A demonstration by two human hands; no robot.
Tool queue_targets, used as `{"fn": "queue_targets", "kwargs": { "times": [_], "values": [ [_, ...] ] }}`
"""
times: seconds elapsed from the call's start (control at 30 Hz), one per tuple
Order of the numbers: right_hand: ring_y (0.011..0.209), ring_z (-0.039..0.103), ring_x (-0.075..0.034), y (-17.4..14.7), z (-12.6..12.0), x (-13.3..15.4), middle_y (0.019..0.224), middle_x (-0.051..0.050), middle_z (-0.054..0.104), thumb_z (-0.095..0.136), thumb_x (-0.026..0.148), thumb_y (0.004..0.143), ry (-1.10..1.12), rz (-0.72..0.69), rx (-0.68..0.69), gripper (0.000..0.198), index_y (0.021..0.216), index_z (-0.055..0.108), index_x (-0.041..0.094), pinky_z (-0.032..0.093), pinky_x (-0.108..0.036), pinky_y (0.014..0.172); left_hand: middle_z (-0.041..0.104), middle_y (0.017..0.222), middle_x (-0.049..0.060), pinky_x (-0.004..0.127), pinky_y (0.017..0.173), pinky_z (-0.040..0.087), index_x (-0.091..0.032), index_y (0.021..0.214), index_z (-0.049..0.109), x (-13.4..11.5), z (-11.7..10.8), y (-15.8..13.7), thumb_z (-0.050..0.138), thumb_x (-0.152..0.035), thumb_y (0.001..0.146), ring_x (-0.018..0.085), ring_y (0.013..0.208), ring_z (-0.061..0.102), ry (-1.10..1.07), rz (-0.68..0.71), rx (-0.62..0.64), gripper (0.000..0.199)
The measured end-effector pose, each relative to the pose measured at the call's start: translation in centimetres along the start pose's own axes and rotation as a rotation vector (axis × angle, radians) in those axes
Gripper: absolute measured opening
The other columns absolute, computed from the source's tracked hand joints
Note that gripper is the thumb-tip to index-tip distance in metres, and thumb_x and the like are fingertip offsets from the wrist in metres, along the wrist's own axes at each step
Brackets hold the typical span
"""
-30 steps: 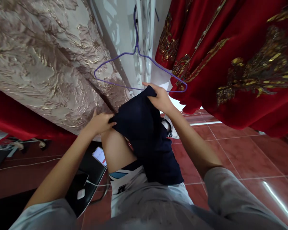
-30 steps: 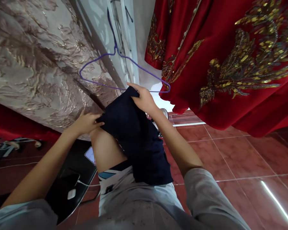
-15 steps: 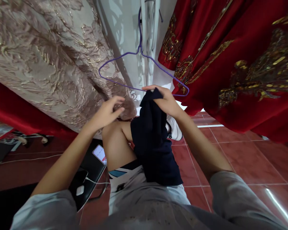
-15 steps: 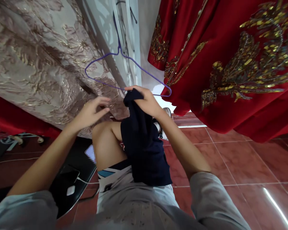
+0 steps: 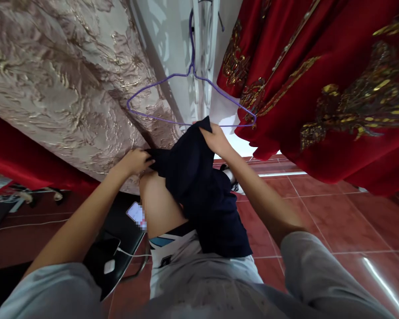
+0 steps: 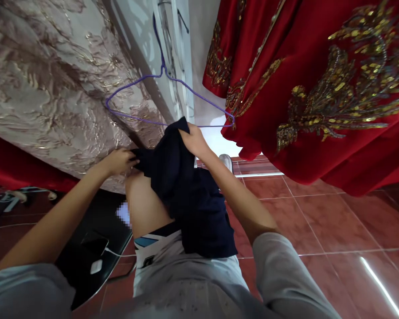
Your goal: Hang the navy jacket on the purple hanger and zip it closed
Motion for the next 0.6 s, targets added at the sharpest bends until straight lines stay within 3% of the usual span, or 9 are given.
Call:
{"fn": "queue_targets", "kwargs": {
  "times": [0.07,0.17,0.23,0.3,0.37,0.5,0.57,0.6],
  "values": [
    [0.076,0.058,-0.019,-0.8,-0.8,-0.5,0.073,-0.003,0.061,0.058,0.044,0.089,-0.082,0.008,-0.059,0.030,0.073,0.061,0.019,0.052,-0.034,0.074,0.071,0.125,0.018,0.057,0.106,0.041,-0.013,0.101,0.074,0.8,-1.5,-1.4,0.044,-0.037,0.100,0.042,0.126,0.054,0.003,-0.007,-0.146,0.039],
    [0.061,0.042,-0.013,-2.1,-3.3,0.3,0.059,0.001,0.041,0.065,0.036,0.083,-0.241,-0.030,-0.169,0.037,0.059,0.043,0.020,0.039,-0.029,0.060,0.067,0.136,0.013,0.065,0.110,0.034,-0.014,0.096,0.071,0.2,-5.4,-3.8,0.047,-0.039,0.099,0.045,0.135,0.044,-0.057,-0.028,-0.495,0.035],
    [0.059,0.036,-0.011,-2.6,-4.4,1.2,0.058,0.002,0.035,0.065,0.031,0.081,-0.283,-0.051,-0.188,0.040,0.056,0.036,0.021,0.032,-0.028,0.057,0.069,0.131,0.011,0.062,0.114,0.034,-0.016,0.086,0.065,-1.0,-8.1,-4.6,0.046,-0.033,0.098,0.041,0.136,0.046,-0.159,0.014,-0.666,0.029],
    [0.059,0.036,-0.011,-3.0,-4.7,2.0,0.058,0.002,0.036,0.063,0.030,0.081,-0.254,-0.049,-0.172,0.039,0.057,0.035,0.021,0.028,-0.028,0.055,0.071,0.116,0.011,0.052,0.112,0.042,-0.018,0.079,0.059,-2.2,-10.0,-4.2,0.043,-0.027,0.096,0.033,0.125,0.056,-0.254,0.035,-0.736,0.025],
    [0.058,0.036,-0.010,-3.3,-4.8,2.4,0.059,0.002,0.037,0.062,0.031,0.082,-0.228,-0.044,-0.159,0.036,0.058,0.037,0.020,0.028,-0.028,0.054,0.071,0.099,0.012,0.045,0.101,0.050,-0.020,0.073,0.054,-2.6,-10.7,-2.8,0.041,-0.027,0.094,0.028,0.105,0.065,-0.284,-0.030,-0.682,0.026],
    [0.056,0.034,-0.009,-4.0,-5.7,2.7,0.058,0.003,0.035,0.063,0.032,0.080,-0.286,-0.061,-0.190,0.036,0.057,0.038,0.020,0.026,-0.028,0.054,0.062,0.062,0.009,0.040,0.080,0.056,-0.023,0.056,0.047,-1.5,-9.5,0.2,0.050,-0.037,0.081,0.026,0.071,0.065,-0.268,-0.150,-0.398,0.029],
    [0.056,0.033,-0.009,-4.1,-6.2,2.5,0.056,0.003,0.033,0.065,0.032,0.078,-0.312,-0.050,-0.196,0.039,0.055,0.036,0.020,0.024,-0.027,0.053,0.066,0.063,0.009,0.041,0.083,0.057,-0.022,0.053,0.049,-0.8,-9.4,0.9,0.053,-0.037,0.077,0.027,0.073,0.068,-0.277,-0.150,-0.354,0.028],
    [0.056,0.033,-0.009,-4.1,-6.2,2.4,0.055,0.004,0.034,0.065,0.033,0.078,-0.315,-0.041,-0.192,0.039,0.055,0.036,0.020,0.024,-0.027,0.053,0.072,0.074,0.011,0.043,0.090,0.057,-0.021,0.056,0.052,-0.6,-9.8,1.0,0.051,-0.035,0.077,0.029,0.082,0.071,-0.282,-0.143,-0.373,0.026]
  ]
}}
Point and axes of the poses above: each hand's wrist, its own y-axis towards the middle knuckle, its own z-axis out of the palm, x = y × z, the point moved 4 cm from there along y, towards the middle knuckle
